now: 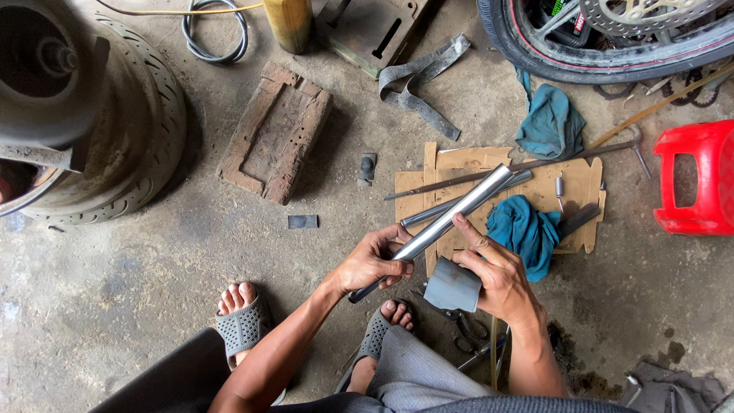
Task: The person grinds a metal rod against a bench grinder, then wipes it with a cloth. They pick up a sanding block and manually sand the rod before returning it to the grinder for further work.
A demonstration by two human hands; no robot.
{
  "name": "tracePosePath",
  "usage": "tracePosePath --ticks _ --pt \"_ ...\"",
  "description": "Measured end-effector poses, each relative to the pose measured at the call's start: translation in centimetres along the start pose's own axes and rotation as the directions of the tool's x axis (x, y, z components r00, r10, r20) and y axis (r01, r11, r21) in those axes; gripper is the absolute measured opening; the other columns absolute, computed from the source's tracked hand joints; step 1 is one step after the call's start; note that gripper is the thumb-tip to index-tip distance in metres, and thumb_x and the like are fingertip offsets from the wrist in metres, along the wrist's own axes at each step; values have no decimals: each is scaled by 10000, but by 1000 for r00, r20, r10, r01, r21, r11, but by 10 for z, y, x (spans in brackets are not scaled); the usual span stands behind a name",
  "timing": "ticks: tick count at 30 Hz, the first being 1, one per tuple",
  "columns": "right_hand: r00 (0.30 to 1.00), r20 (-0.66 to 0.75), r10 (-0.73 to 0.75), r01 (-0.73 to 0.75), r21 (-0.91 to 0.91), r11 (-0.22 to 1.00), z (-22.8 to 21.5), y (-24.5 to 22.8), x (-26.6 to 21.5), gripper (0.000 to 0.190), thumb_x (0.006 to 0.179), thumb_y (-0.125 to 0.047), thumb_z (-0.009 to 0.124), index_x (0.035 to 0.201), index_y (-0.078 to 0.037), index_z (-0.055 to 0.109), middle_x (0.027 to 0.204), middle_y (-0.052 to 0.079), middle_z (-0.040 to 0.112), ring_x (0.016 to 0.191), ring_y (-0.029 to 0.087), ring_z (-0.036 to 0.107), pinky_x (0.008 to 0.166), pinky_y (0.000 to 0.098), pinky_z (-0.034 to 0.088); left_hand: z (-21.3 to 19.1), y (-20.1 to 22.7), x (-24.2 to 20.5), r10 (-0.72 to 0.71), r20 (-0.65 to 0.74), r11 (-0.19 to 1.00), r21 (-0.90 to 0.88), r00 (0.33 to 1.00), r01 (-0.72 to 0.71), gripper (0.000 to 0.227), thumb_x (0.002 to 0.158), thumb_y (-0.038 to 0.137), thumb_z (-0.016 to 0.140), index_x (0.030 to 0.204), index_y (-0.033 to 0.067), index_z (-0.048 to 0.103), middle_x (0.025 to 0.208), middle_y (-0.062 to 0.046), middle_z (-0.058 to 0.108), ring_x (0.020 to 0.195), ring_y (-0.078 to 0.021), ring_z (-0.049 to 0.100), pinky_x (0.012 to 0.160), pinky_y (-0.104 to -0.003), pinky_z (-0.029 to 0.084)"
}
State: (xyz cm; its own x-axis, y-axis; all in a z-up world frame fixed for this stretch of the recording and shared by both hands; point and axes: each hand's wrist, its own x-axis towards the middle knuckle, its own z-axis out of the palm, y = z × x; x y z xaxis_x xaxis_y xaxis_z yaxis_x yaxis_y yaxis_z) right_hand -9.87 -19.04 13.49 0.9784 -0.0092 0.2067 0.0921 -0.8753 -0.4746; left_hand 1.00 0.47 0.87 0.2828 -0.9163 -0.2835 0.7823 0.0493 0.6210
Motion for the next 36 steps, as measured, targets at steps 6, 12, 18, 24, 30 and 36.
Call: tracePosePath --ticks 6,12,18,24,30,36 --pt "1000 -4 -6 6 2 1000 -1 3 -2 138 780 -148 692 911 -188 676 1530 103 567 818 280 699 718 430 586 -1 0 1 21 -7 1000 14 1000 -21 406 808 -157 691 1148 1 535 781 -227 715 453 -123 573 354 -209 458" --pt "1000 -3 16 -16 87 996 10 20 -16 101 807 -130 686 902 -162 694 1523 132 572 813 282 702 729 428 584 2 7 2 16 -29 1000 21 999 -16 398 801 -153 715 1129 -2 546 780 -230 720 448 -129 584 347 -210 463" --pt "930 29 367 -316 574 756 64 83 -83 485 575 84 695 1015 -97 790 1053 92 747 863 251 710 752 300 522 -16 -3 4 34 -101 996 80 994 -26 338 797 -125 703 1103 -34 590 763 -216 725 447 -129 590 355 -218 473" --pt "507 650 566 -861 412 298 137 64 -109 128 867 32 719 993 29 703 653 150 635 451 181 558 400 319 490 -24 2 7 26 -188 997 73 982 -12 385 807 -122 741 1130 -24 557 754 -203 696 434 -137 568 343 -229 468" --pt "388 642 661 -907 396 147 173 51 -146 577 772 -112 903 1221 111 617 939 334 699 542 268 702 414 339 584 -21 5 11 23 -238 996 92 971 -1 370 812 -109 745 1118 -20 557 742 -202 690 435 -135 554 345 -226 442" --pt "464 345 816 -856 -64 514 170 65 -227 405 769 -341 873 1114 -242 685 1012 16 778 965 271 758 815 392 623 -29 -3 13 12 -264 990 136 965 25 345 829 -81 754 1113 -16 569 741 -204 693 441 -134 550 344 -225 442"
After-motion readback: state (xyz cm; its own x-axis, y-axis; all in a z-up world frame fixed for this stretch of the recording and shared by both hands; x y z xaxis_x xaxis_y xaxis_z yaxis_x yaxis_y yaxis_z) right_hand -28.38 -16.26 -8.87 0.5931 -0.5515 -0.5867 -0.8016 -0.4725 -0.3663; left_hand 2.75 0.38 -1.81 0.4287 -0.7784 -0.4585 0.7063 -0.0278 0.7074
